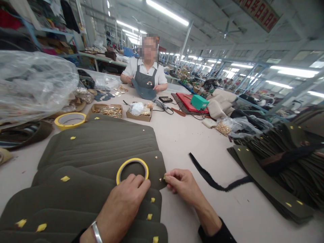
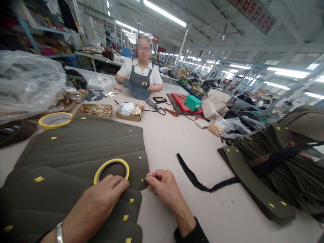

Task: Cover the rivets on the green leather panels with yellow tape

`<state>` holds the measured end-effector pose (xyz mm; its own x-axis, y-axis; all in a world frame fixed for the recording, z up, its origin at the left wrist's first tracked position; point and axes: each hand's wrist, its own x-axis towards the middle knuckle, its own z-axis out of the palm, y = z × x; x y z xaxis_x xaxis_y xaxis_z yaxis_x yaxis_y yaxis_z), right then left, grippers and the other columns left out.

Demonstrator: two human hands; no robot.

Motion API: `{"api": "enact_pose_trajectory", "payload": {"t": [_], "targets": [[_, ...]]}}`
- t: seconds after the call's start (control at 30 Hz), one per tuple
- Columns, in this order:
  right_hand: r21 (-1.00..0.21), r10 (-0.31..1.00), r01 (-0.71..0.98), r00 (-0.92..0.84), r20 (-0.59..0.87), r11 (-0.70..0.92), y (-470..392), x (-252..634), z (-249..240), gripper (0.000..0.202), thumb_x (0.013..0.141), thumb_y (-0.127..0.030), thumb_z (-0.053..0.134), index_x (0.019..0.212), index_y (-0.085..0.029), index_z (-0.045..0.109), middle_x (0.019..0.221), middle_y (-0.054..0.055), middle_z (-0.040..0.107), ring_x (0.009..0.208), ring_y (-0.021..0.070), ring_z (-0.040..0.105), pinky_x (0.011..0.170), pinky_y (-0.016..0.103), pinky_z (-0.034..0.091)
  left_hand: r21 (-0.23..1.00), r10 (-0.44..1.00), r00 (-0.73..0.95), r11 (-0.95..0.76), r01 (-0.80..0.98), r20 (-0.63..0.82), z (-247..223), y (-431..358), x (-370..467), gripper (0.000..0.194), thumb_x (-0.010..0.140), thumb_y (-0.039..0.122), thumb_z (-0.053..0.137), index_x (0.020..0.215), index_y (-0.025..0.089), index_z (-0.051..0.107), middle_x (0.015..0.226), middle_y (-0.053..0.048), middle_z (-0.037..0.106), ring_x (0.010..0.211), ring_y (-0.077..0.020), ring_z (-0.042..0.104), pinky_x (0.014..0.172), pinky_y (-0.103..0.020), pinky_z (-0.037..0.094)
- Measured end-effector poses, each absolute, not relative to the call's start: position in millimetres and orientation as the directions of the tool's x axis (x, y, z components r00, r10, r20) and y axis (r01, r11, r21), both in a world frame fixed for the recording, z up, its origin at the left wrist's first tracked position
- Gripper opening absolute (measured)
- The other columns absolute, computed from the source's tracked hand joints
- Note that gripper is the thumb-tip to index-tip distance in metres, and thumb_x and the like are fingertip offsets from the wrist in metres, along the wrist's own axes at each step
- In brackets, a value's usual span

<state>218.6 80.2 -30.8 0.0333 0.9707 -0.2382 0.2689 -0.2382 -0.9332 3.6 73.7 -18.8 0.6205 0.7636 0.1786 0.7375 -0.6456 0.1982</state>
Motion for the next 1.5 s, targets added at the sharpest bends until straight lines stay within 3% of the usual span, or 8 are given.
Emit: {"api": "enact_pose_trajectory", "payload": {"t": [0.2,0.57,0.7,0.77,0.87,0.97,1.33,1.5], "targets": [[-0.868,0.993,0.489,-0.026,-0.116,-0.089,75,210,-32,0.017,0.082,-0.022,0.059,0.075,-0.016,0.074,0.062,0.0,0.066,0.056,0.0112,0.055,0.053,0.021,0.039,0.201,0.791,0.612,-0.597,0.777,-0.015,-14,78,7,0.024,0.089,0.002,0.044,0.093,0.021,0.059,0.093,-0.005,0.062,0.086,-0.0257,0.058,0.075,-0.043,0.053],[-0.584,0.996,0.808,-0.084,0.018,0.079,81,195,-30,0.016,0.083,-0.015,0.056,0.076,-0.019,0.07,0.07,0.003,0.071,0.066,0.0167,0.064,0.063,0.026,0.041,0.171,0.811,0.585,-0.577,0.799,0.0,-16,77,6,0.025,0.091,0.005,0.04,0.094,0.022,0.059,0.092,-0.004,0.06,0.082,-0.0252,0.056,0.075,-0.043,0.05],[-0.604,1.0,0.797,-0.007,-0.025,-0.009,80,204,-29,0.025,0.081,-0.022,0.066,0.105,-0.017,0.063,0.056,-0.003,0.062,0.056,0.0173,0.059,0.058,0.026,0.04,0.153,0.817,0.577,-0.571,0.807,0.006,-15,80,6,0.027,0.089,0.004,0.04,0.093,0.021,0.059,0.091,-0.005,0.059,0.082,-0.0256,0.055,0.074,-0.043,0.048],[-0.696,1.0,0.717,0.002,-0.018,-0.014,77,211,-28,0.021,0.083,-0.025,0.065,0.102,-0.017,0.062,0.058,-0.004,0.061,0.055,0.0157,0.057,0.055,0.024,0.041,0.157,0.815,0.579,-0.573,0.804,0.011,-15,82,6,0.027,0.089,0.004,0.04,0.093,0.021,0.06,0.09,-0.005,0.059,0.081,-0.0251,0.054,0.073,-0.042,0.046],[-0.74,0.987,0.653,-0.114,0.114,0.161,72,218,-26,0.008,0.088,-0.021,0.058,0.085,-0.018,0.065,0.072,0.001,0.066,0.063,0.0138,0.059,0.06,0.023,0.043,0.163,0.811,0.583,-0.581,0.798,0.037,-15,83,5,0.027,0.088,0.002,0.041,0.091,0.021,0.059,0.087,-0.004,0.058,0.077,-0.0229,0.052,0.071,-0.038,0.044],[-0.617,0.932,0.699,-0.292,0.214,0.361,70,216,-27,0.013,0.088,-0.014,0.056,0.085,-0.018,0.068,0.078,0.003,0.066,0.071,0.0148,0.061,0.068,0.025,0.045,0.176,0.808,0.582,-0.589,0.789,0.094,-17,83,1,0.026,0.088,0.002,0.041,0.09,0.021,0.058,0.087,-0.004,0.057,0.076,-0.0222,0.052,0.07,-0.037,0.042],[-0.456,0.984,0.872,-0.163,0.067,0.176,78,191,-24,0.019,0.084,-0.009,0.054,0.083,-0.017,0.072,0.081,0.008,0.073,0.075,0.0196,0.066,0.07,0.028,0.046,0.371,0.754,0.604,-0.655,0.659,0.259,-16,83,-4,0.024,0.098,0.016,0.031,0.088,0.021,0.052,0.083,-0.002,0.054,0.076,-0.0199,0.054,0.068,-0.034,0.043],[-0.597,0.959,0.789,-0.262,-0.109,0.148,69,198,-13,0.021,0.076,-0.008,0.057,0.066,-0.019,0.072,0.059,0.0,0.068,0.055,0.0145,0.061,0.052,0.023,0.038,0.371,0.693,0.607,-0.721,0.585,0.389,-16,85,-5,0.027,0.099,0.017,0.029,0.09,0.021,0.054,0.078,0.0,0.055,0.069,-0.017,0.056,0.061,-0.029,0.044]]}}
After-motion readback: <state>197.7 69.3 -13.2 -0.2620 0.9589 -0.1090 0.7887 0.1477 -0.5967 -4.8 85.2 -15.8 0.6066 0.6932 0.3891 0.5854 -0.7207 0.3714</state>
